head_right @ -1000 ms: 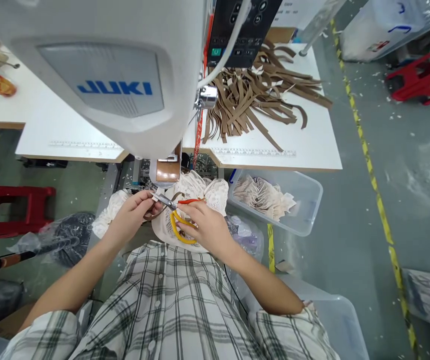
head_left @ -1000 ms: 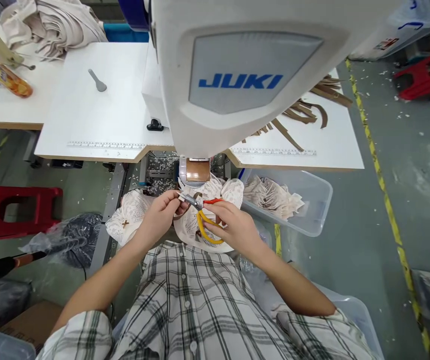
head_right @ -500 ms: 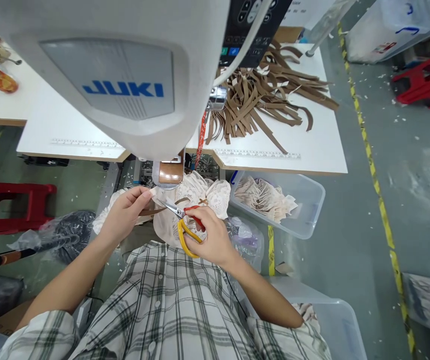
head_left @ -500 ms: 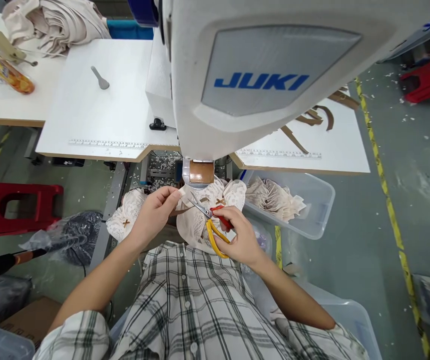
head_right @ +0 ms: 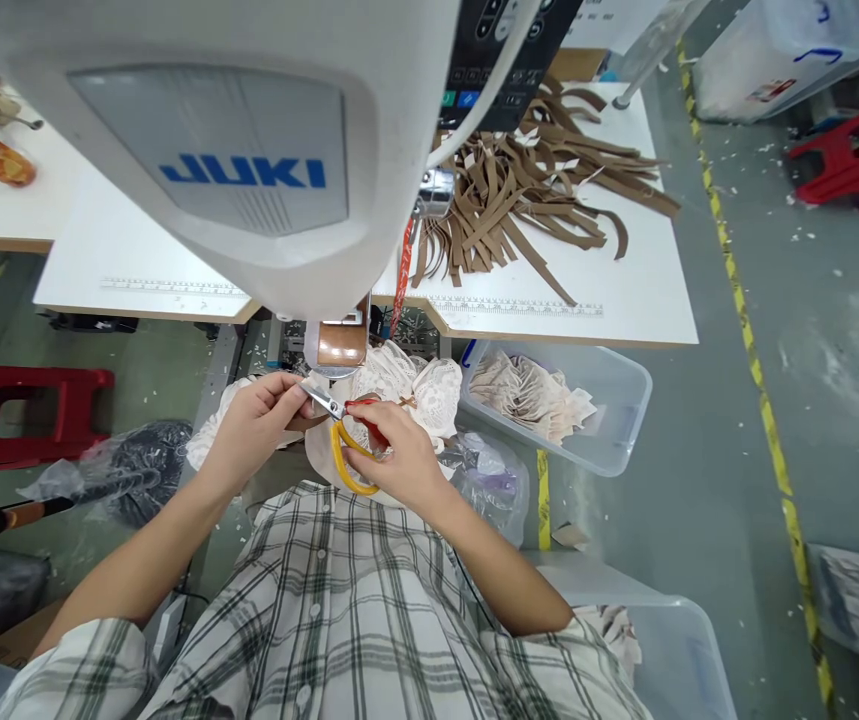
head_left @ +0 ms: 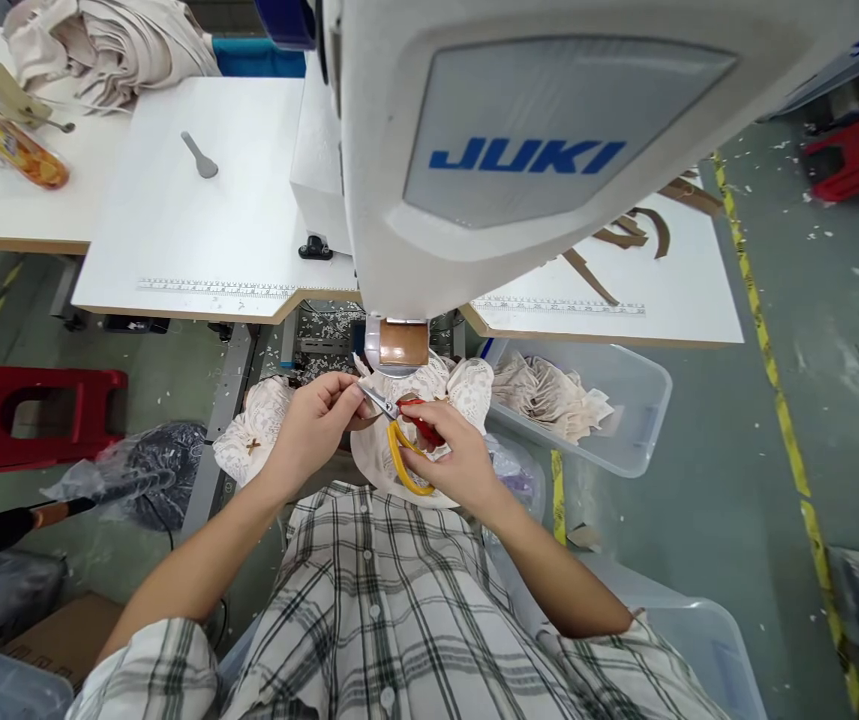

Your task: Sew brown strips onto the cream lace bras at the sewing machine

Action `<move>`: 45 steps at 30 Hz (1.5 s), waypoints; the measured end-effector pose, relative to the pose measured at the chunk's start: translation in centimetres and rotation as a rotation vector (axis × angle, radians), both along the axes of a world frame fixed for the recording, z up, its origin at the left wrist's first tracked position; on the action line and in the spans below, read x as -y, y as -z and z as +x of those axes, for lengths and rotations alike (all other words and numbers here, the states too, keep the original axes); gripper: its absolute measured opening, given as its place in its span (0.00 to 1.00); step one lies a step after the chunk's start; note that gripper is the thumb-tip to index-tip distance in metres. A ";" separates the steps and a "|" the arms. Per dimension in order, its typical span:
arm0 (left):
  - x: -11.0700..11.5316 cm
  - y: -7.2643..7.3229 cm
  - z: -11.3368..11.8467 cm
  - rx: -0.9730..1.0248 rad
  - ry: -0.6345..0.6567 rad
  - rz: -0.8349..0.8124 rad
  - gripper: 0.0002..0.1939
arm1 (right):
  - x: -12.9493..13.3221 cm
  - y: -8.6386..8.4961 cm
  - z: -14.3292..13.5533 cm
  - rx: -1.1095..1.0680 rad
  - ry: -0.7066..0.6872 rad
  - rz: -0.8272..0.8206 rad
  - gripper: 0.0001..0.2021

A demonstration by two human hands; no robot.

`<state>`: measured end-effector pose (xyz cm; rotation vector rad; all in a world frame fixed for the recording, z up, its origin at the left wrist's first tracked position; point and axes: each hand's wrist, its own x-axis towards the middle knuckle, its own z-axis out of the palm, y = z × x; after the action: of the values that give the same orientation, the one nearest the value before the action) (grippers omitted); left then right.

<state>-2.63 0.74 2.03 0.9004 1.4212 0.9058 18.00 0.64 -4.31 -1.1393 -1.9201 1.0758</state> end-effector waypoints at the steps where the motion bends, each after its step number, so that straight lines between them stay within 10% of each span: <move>1: 0.0 0.0 0.0 -0.005 0.001 -0.001 0.16 | -0.1 0.0 0.1 0.006 -0.009 -0.007 0.22; 11: 0.0 1.2 0.0 0.073 -0.145 0.046 0.14 | 0.6 -0.5 1.5 0.062 0.016 -0.080 0.17; 16: -0.1 1.5 -1.7 -0.360 -0.094 0.166 0.11 | -0.2 0.3 5.6 0.159 0.069 -0.103 0.17; 21: -0.6 0.8 -4.2 -0.783 0.085 0.300 0.13 | -8.3 -0.8 10.7 0.464 0.369 -0.035 0.19; 27: -2.7 -1.6 -6.7 -0.297 0.379 -0.048 0.18 | -18.7 -3.6 12.8 0.603 0.400 0.321 0.20; 31: -3.0 -1.3 -7.0 -0.635 0.480 0.113 0.15 | -13.3 -4.6 9.1 0.341 0.358 0.341 0.14; 34: -2.3 -0.3 -4.8 -1.026 0.499 0.438 0.13 | -6.1 -4.2 5.1 0.070 -0.306 0.087 0.09; 36: -1.6 0.1 -2.6 -1.084 0.576 0.571 0.15 | -2.7 -3.4 2.9 0.100 -0.449 0.059 0.23; 39: -0.6 0.0 0.7 -1.054 0.662 0.613 0.18 | -0.9 -1.9 0.6 0.060 -0.362 0.020 0.36; 45: -0.6 -1.3 4.5 -0.709 0.349 0.534 0.19 | -1.7 -2.4 -0.8 -0.456 0.074 -0.359 0.24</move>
<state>1.86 1.31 3.36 1.9495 1.5414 0.7320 17.17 2.38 -1.95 -1.0259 -1.3566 1.5284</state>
